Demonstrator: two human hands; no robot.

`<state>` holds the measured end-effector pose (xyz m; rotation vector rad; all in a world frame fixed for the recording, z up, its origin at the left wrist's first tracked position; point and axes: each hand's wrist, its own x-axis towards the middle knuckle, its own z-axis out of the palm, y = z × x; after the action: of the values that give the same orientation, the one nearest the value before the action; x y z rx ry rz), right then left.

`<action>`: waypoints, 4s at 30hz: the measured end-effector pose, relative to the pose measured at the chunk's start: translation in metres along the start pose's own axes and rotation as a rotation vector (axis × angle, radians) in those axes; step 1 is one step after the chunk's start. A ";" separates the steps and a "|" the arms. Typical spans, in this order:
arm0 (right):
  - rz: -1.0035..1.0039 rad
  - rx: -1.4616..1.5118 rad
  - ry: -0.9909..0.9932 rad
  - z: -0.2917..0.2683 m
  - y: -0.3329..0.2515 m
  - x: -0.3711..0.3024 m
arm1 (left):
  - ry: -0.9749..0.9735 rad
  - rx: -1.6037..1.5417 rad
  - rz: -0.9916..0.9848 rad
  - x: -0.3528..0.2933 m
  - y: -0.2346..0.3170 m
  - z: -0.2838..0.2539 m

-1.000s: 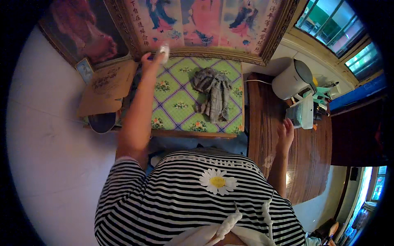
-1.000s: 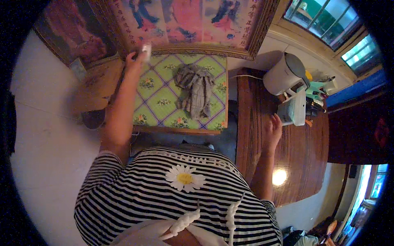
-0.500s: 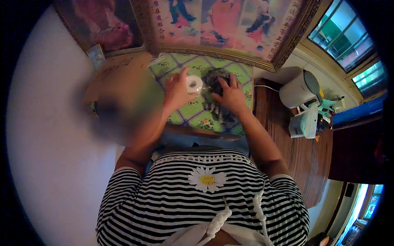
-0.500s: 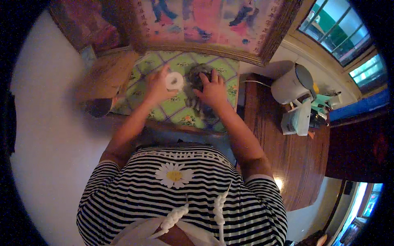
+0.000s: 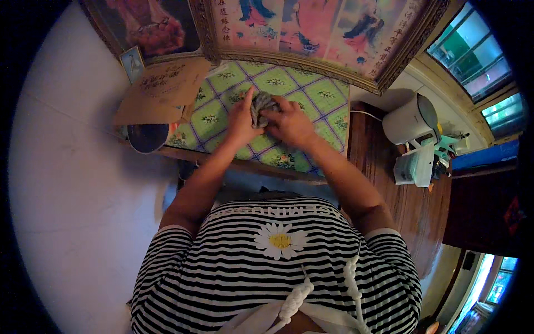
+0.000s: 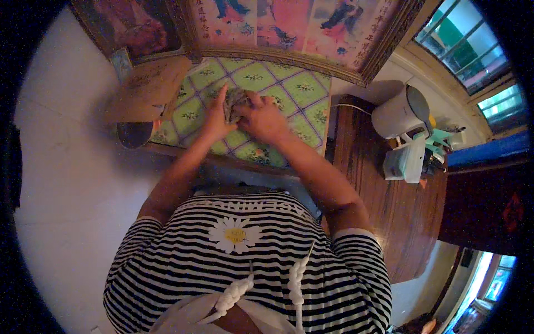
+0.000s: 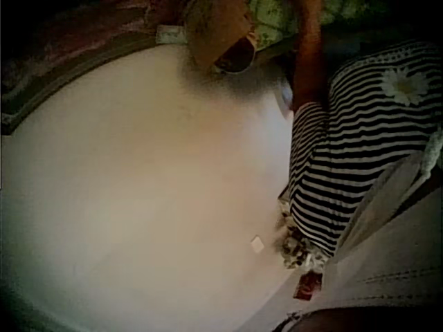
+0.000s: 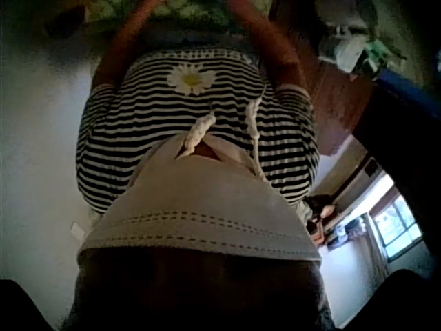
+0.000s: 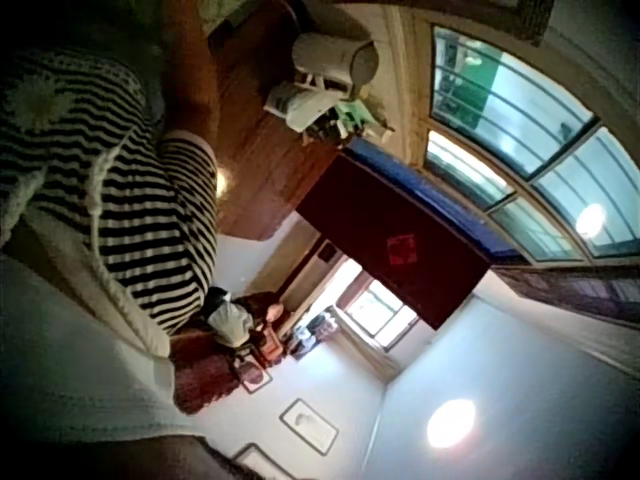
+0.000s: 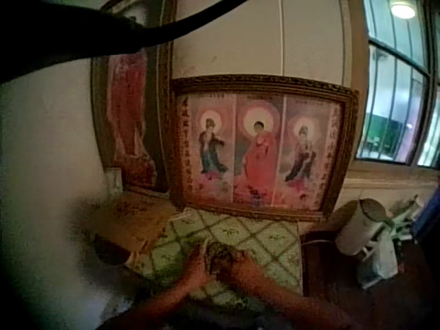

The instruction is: The person wipes down a wooden table, a cardboard box, a plastic fan, and a small framed picture with a grey cloth.

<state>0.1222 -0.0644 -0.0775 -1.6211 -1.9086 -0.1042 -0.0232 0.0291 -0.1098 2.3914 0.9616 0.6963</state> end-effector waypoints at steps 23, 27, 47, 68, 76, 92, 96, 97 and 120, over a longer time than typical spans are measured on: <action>0.180 0.059 0.030 0.010 0.008 -0.009 | 0.073 0.038 0.002 -0.002 -0.002 0.009; 0.046 -0.203 0.001 0.016 -0.006 -0.021 | 0.073 -0.002 -0.005 0.001 -0.013 0.011; 0.250 0.318 0.366 -0.057 -0.002 -0.012 | -0.544 -2.007 -0.523 0.000 0.029 -0.002; 0.247 0.135 0.230 -0.043 0.015 -0.048 | -0.358 -1.946 -0.397 0.020 0.019 -0.028; 0.653 1.003 0.291 -0.073 -0.012 -0.064 | -0.061 -0.474 0.289 0.014 0.086 -0.030; 1.096 1.179 1.077 -0.107 -0.017 -0.222 | -0.537 -0.164 0.792 -0.008 0.190 0.050; 1.147 1.196 1.275 -0.107 -0.023 -0.289 | -0.635 -0.065 0.880 -0.007 0.191 0.070; 1.181 1.171 1.334 -0.103 -0.024 -0.308 | -0.667 -0.067 0.893 -0.007 0.193 0.072; 1.576 1.261 1.213 -0.025 0.078 -0.370 | -0.692 0.114 0.625 -0.009 0.135 0.044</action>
<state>0.2218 -0.3762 -0.2674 -1.0959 0.4978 0.5235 0.0640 -0.0748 -0.0664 2.7360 -0.0389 -0.0366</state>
